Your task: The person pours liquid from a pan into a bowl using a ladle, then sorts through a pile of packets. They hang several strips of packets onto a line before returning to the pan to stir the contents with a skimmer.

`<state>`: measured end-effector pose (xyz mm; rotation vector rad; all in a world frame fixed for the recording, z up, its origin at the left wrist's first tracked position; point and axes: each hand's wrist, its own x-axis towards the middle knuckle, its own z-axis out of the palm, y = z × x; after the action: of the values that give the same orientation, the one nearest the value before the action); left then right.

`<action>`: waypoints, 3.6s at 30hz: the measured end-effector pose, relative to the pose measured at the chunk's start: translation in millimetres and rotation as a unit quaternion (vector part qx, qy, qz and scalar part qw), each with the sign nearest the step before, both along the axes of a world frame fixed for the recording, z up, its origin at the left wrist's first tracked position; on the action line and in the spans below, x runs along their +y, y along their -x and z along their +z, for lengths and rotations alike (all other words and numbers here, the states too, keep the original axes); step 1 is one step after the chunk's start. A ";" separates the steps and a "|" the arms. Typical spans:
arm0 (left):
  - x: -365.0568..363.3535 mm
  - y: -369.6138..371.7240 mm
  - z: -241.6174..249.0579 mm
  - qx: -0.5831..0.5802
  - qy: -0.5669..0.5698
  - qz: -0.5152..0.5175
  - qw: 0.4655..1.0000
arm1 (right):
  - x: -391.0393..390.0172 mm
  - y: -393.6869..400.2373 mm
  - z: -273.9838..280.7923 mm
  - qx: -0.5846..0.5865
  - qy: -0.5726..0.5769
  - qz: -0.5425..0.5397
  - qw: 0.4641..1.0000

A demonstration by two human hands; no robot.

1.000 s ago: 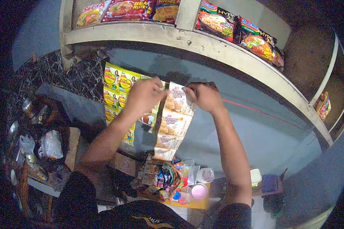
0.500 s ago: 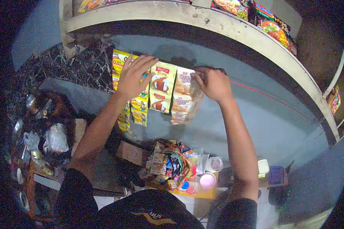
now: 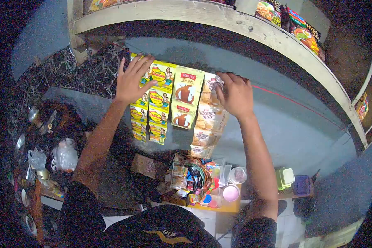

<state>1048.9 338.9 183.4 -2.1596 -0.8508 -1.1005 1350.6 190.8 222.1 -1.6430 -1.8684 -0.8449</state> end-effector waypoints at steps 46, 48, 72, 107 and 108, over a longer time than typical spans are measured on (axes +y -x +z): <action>-153.3 -25.9 -398.5 -0.380 0.660 -0.041 0.647 | -158.3 25.6 -464.3 0.667 0.257 -0.022 0.699; -176.7 -27.5 -462.9 -0.346 0.670 -0.001 0.657 | -164.4 20.6 -511.8 0.633 0.297 -0.050 0.713; -206.5 -90.4 -580.5 -0.263 0.702 0.087 0.656 | -160.0 8.0 -618.5 0.614 0.309 0.009 0.726; -162.1 80.8 -905.4 0.034 0.577 0.226 0.784 | -110.7 72.8 -630.4 0.808 0.360 0.002 0.467; -161.0 87.7 -924.7 0.037 0.633 0.238 0.736 | -110.5 74.4 -622.3 0.805 0.364 -0.033 0.468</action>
<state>961.2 178.0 -741.3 -2.5611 -2.4297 -0.0172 1276.2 80.3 -400.1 -1.6091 -0.5217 1.4459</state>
